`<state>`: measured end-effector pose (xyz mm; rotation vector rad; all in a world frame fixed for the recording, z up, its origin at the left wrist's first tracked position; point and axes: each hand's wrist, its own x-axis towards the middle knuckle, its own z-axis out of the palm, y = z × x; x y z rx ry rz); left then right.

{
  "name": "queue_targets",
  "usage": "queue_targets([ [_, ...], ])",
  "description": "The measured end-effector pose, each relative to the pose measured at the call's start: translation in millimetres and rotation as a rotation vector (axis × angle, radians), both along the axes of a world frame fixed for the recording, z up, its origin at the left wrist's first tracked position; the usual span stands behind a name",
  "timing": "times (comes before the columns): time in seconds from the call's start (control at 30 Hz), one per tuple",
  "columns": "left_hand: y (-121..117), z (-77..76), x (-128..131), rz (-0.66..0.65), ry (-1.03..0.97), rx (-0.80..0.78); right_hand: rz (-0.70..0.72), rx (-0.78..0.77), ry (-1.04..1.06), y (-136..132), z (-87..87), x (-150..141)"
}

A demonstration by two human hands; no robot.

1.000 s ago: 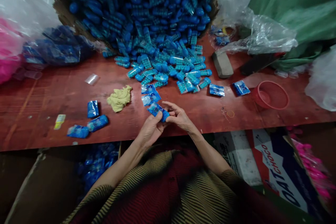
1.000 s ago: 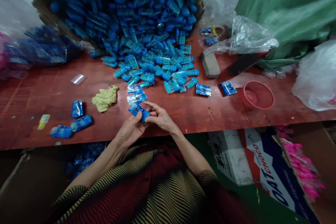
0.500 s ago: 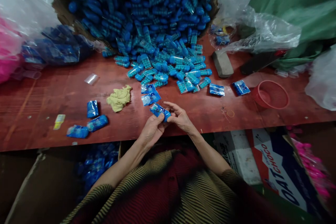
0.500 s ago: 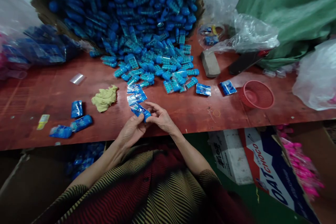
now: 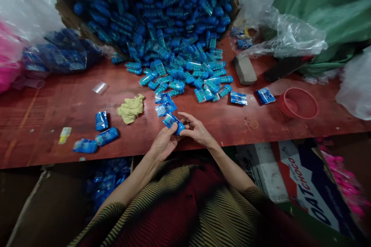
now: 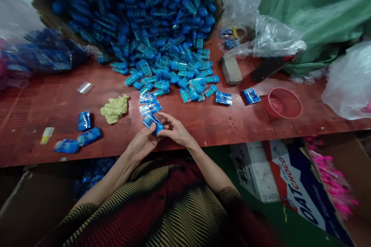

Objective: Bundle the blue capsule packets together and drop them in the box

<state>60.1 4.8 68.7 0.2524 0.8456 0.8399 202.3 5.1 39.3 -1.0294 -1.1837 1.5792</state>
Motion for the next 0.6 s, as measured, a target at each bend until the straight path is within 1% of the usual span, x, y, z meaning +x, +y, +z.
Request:
queue_targets([
  [0.13,2,0.6,1,0.052,-0.017,0.028,-0.078,0.056,-0.031,0,-1.6,-5],
  [0.27,1,0.6,3,0.115,-0.013,0.087,-0.189,0.146,-0.169,-4,1.3,-9],
  [0.37,-1,-0.6,3,0.150,0.036,0.113,-0.260,0.166,-0.255,-8,3.6,-13],
  [0.5,-1,-3.3,2,0.156,0.181,0.098,-0.238,0.084,-0.127,-12,3.7,-15],
  [0.6,3,-4.3,-1,0.206,0.271,0.093,-0.231,0.082,-0.128,-13,3.7,-15],
])
